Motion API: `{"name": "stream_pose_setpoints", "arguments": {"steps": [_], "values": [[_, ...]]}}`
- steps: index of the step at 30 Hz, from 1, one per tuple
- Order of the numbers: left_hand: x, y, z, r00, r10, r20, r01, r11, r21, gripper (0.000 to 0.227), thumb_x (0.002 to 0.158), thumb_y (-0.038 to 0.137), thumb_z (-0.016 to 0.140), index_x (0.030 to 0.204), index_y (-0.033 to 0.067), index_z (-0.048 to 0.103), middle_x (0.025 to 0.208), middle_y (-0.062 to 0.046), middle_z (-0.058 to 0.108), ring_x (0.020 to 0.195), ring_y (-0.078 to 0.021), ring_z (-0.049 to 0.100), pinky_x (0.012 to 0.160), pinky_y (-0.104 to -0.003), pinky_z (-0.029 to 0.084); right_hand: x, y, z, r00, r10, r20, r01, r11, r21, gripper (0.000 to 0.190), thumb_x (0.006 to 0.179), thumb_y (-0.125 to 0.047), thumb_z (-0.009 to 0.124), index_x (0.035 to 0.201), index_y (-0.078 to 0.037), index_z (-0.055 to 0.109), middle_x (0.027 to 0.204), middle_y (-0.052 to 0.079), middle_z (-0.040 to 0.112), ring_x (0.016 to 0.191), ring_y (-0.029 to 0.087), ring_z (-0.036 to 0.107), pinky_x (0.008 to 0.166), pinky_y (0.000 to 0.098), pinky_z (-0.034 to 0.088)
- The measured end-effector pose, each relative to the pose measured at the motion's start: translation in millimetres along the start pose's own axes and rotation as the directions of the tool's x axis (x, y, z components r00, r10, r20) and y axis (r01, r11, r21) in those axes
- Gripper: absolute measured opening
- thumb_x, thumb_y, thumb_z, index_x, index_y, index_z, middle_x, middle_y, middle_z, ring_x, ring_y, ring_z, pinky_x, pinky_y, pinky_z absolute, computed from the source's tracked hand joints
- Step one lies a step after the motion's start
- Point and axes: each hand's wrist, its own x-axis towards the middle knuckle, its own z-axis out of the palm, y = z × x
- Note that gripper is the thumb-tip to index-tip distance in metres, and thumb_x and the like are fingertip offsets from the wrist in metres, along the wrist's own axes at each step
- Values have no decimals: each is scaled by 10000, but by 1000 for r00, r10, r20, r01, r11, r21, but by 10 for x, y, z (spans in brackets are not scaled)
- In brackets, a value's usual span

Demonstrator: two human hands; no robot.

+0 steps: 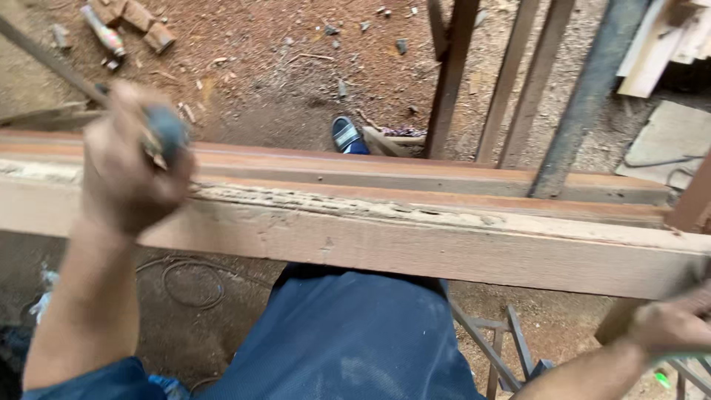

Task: The person sands the surface and edges of a wooden frame by hand using a small piece of sandpaper while holding a putty knife to clean or scrape the wood.

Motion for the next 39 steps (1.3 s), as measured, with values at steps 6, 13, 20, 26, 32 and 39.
{"name": "stream_pose_setpoints", "arguments": {"steps": [6, 13, 20, 26, 32, 39], "values": [[-491, 526, 606, 927, 366, -77, -336, 905, 260, 116, 954, 121, 642, 918, 77, 542, 756, -73, 619, 664, -243, 594, 672, -387, 465, -48, -1323, 466, 866, -401, 299, 371, 916, 153, 149, 1214, -84, 542, 1267, 55, 541, 1217, 205, 741, 1111, 277, 755, 931, 325, 652], [-751, 200, 898, 921, 89, -379, 45, 942, 332, 168, 1159, 150, 670, 1140, 99, 511, 941, -77, 659, 866, -245, 629, 816, -395, 459, -169, -3285, 1153, 432, -699, 570, 467, 714, 522, 238, 984, -56, 604, 1214, -37, 664, 1214, 129, 750, 1168, 266, 722, 1024, 411, 569], [-681, 282, 900, 961, -53, -270, 146, 930, 336, 195, 1080, 198, 738, 1091, 123, 559, 882, -14, 648, 796, -206, 592, 785, -388, 406, 197, -3199, 928, 260, -644, 719, 468, 736, 489, 321, 944, -67, 598, 1249, -29, 693, 1298, 108, 701, 1212, 250, 669, 1066, 422, 532], [-651, 343, 856, 958, -37, -285, 121, 951, 283, 232, 1092, 223, 746, 1093, 123, 536, 942, -16, 662, 840, -211, 599, 758, -361, 368, 83, -3299, 1057, 50, -774, 632, 602, 528, 599, 290, 906, -85, 610, 1181, -54, 697, 1346, 122, 674, 1257, 269, 640, 1039, 431, 529], [-583, 380, 832, 960, -60, -274, 144, 943, 299, 249, 1074, 223, 774, 1060, 126, 544, 885, -1, 644, 779, -185, 579, 766, -374, 369, -81, -3656, 1268, 16, -801, 598, 509, 521, 685, 275, 907, -92, 615, 1166, -21, 674, 1382, 135, 646, 1302, 289, 612, 1088, 427, 509], [-599, 395, 835, 964, -85, -251, 162, 939, 302, 224, 1101, 235, 752, 1079, 143, 549, 930, 0, 648, 823, -183, 591, 774, -341, 373, 209, -3319, 894, 139, -676, 724, 461, 691, 557, 350, 911, -30, 602, 1259, -40, 641, 1400, 65, 634, 1323, 243, 588, 1113, 422, 502]]}}
